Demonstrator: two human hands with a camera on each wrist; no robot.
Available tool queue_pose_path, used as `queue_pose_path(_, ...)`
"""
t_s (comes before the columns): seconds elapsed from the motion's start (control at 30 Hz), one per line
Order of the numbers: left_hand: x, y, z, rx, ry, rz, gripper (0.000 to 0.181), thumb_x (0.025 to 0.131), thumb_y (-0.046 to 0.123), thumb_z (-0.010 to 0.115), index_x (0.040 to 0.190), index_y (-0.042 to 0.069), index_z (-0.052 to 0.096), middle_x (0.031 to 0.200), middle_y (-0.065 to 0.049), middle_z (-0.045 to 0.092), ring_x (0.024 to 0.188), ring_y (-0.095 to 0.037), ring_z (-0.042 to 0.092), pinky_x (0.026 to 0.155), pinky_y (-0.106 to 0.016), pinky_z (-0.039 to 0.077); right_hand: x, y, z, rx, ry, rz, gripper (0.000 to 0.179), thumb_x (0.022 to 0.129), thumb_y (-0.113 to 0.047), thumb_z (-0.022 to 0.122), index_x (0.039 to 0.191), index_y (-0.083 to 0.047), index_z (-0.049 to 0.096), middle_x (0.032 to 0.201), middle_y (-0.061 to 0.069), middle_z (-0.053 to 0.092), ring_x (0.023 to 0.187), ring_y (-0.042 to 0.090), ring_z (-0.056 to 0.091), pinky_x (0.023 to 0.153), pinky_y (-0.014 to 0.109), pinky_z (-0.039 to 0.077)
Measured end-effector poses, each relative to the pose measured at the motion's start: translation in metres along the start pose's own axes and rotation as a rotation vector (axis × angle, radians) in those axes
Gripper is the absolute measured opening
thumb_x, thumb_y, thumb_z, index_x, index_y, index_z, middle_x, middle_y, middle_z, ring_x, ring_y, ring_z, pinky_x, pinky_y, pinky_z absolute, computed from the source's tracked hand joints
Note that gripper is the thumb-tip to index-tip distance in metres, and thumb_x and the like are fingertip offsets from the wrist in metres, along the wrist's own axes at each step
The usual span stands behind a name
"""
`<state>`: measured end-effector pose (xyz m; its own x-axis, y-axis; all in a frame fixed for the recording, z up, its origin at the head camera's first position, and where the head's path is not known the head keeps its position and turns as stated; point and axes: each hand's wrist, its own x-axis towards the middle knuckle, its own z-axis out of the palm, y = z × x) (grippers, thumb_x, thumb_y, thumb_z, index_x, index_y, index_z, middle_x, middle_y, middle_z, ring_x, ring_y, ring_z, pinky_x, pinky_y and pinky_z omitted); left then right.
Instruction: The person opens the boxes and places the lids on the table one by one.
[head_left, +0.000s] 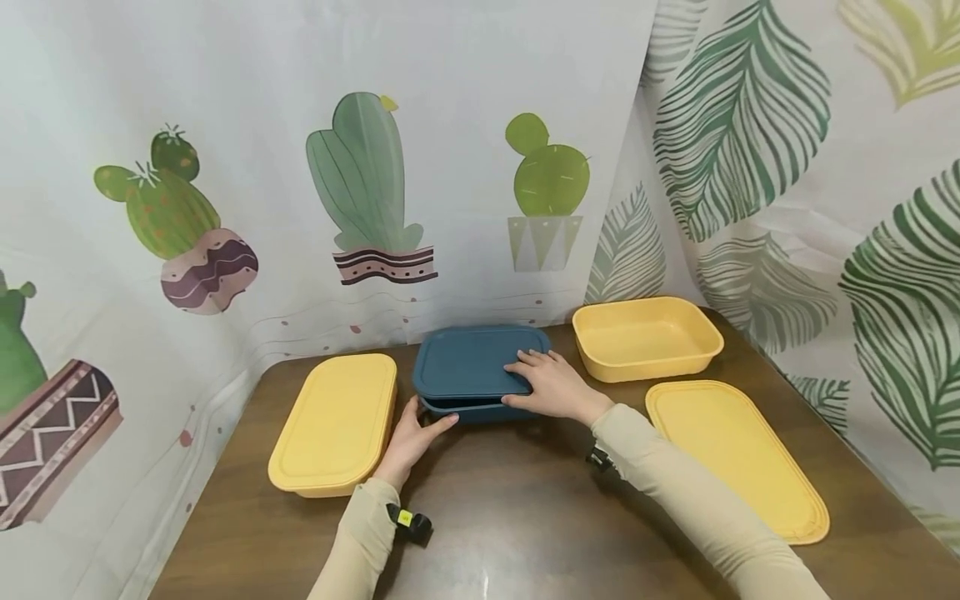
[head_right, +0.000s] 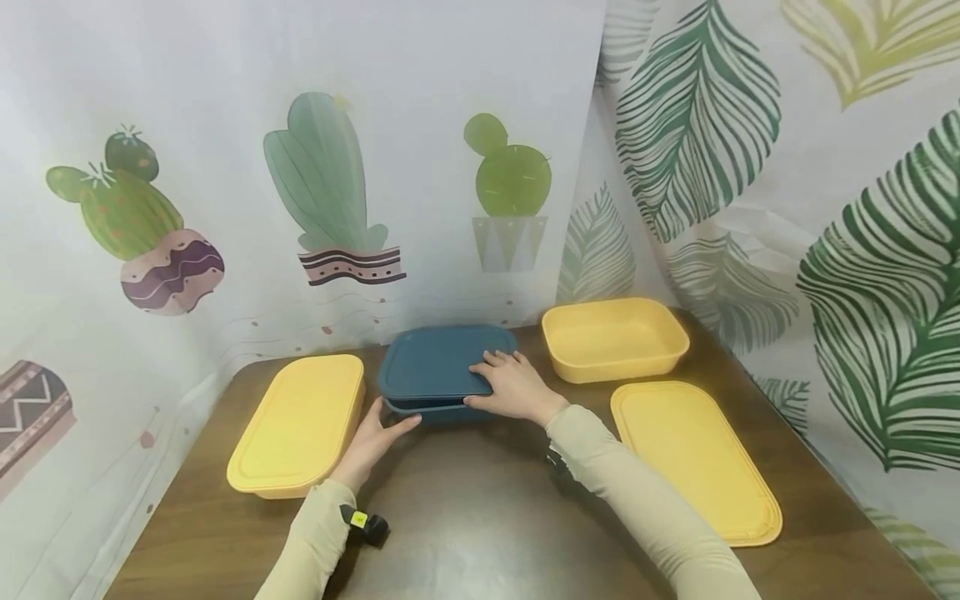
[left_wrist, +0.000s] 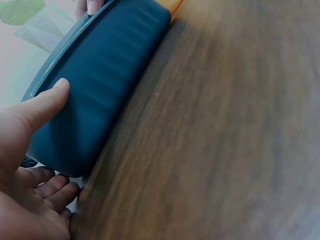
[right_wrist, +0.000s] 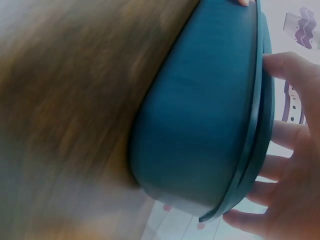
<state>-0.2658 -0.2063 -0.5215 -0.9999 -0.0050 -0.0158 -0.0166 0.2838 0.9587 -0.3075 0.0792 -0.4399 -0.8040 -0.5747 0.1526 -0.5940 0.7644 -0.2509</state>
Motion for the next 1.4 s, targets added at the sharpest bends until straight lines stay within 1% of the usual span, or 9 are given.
queue_pose_path(0.23, -0.001, -0.001, 0.002, 0.005, 0.01, -0.009, 0.093, 0.083, 0.04, 0.084, 0.153, 0.007, 0.033, 0.154, -0.018, 0.039, 0.144, -0.033, 0.035, 0.113, -0.056, 0.033, 0.002, 0.0, 0.001, 0.025, -0.04, 0.031, 0.063, 0.094, -0.055, 0.062, 0.143, -0.015, 0.059, 0.153, 0.022, 0.043, 0.143, 0.039, 0.037, 0.116, 0.061, 0.023)
queue_pose_path(0.3, 0.0, 0.0, 0.002, -0.003, 0.002, -0.004, 0.091, 0.084, 0.036, 0.083, 0.153, 0.005, 0.032, 0.154, -0.02, 0.039, 0.144, -0.034, 0.034, 0.113, -0.056, 0.031, 0.003, 0.001, 0.001, 0.029, -0.045, 0.031, 0.063, 0.094, -0.055, 0.062, 0.143, -0.015, 0.059, 0.153, 0.022, 0.043, 0.143, 0.039, 0.037, 0.116, 0.061, 0.023)
queue_pose_path(0.53, -0.021, 0.036, -0.002, -0.019, -0.024, -0.001, 0.082, 0.089, 0.021, 0.08, 0.152, -0.002, 0.032, 0.153, -0.025, 0.038, 0.143, -0.039, 0.034, 0.113, -0.057, 0.031, 0.006, 0.002, 0.003, 0.032, -0.033, 0.032, 0.063, 0.094, -0.056, 0.063, 0.143, -0.016, 0.059, 0.153, 0.022, 0.043, 0.143, 0.039, 0.037, 0.117, 0.06, 0.022)
queue_pose_path(0.63, -0.024, 0.038, -0.002, -0.014, -0.015, -0.003, 0.082, 0.089, 0.021, 0.079, 0.153, -0.001, 0.032, 0.153, -0.024, 0.038, 0.143, -0.038, 0.034, 0.114, -0.057, 0.03, 0.008, 0.002, 0.005, 0.031, -0.022, 0.033, 0.064, 0.094, -0.056, 0.063, 0.143, -0.016, 0.059, 0.153, 0.021, 0.042, 0.144, 0.039, 0.036, 0.117, 0.06, 0.022)
queue_pose_path(0.77, -0.022, 0.037, -0.002, -0.006, -0.008, -0.002, 0.082, 0.089, 0.02, 0.079, 0.153, 0.0, 0.032, 0.153, -0.024, 0.04, 0.143, -0.038, 0.035, 0.115, -0.056, 0.029, 0.009, 0.002, 0.007, 0.03, -0.007, 0.031, 0.064, 0.094, -0.055, 0.063, 0.144, -0.016, 0.058, 0.154, 0.022, 0.042, 0.144, 0.039, 0.036, 0.117, 0.061, 0.022)
queue_pose_path(1.0, -0.001, 0.004, 0.001, -0.022, -0.001, -0.005, 0.089, 0.087, 0.026, 0.082, 0.156, 0.004, 0.029, 0.157, -0.021, 0.035, 0.145, -0.036, 0.031, 0.117, -0.056, 0.026, 0.01, 0.002, 0.007, 0.028, -0.001, 0.021, 0.064, 0.095, -0.055, 0.062, 0.145, -0.015, 0.056, 0.155, 0.022, 0.04, 0.144, 0.04, 0.035, 0.117, 0.061, 0.021)
queue_pose_path(1.07, 0.001, -0.001, 0.001, -0.022, 0.005, 0.001, 0.09, 0.086, 0.029, 0.083, 0.156, 0.005, 0.03, 0.156, -0.02, 0.036, 0.145, -0.035, 0.032, 0.117, -0.056, 0.026, 0.011, 0.002, 0.006, 0.021, -0.014, 0.011, 0.066, 0.096, -0.056, 0.06, 0.147, -0.015, 0.054, 0.156, 0.021, 0.038, 0.145, 0.04, 0.033, 0.118, 0.061, 0.019)
queue_pose_path(1.23, 0.0, -0.003, 0.0, -0.007, 0.027, 0.006, 0.091, 0.083, 0.035, 0.085, 0.153, 0.007, 0.034, 0.154, -0.017, 0.04, 0.142, -0.033, 0.036, 0.115, -0.056, 0.029, 0.011, 0.003, 0.006, 0.025, -0.037, 0.003, 0.069, 0.096, -0.057, 0.06, 0.15, -0.016, 0.05, 0.158, 0.02, 0.036, 0.147, 0.038, 0.03, 0.119, 0.059, 0.017)
queue_pose_path(1.4, -0.001, -0.001, 0.001, 0.001, 0.023, 0.001, 0.092, 0.083, 0.035, 0.084, 0.154, 0.006, 0.033, 0.155, -0.017, 0.037, 0.143, -0.034, 0.035, 0.115, -0.053, 0.031, 0.013, 0.003, 0.007, 0.027, -0.036, 0.035, 0.069, 0.093, -0.057, 0.065, 0.149, -0.018, 0.052, 0.158, 0.018, 0.036, 0.147, 0.037, 0.031, 0.119, 0.058, 0.018)
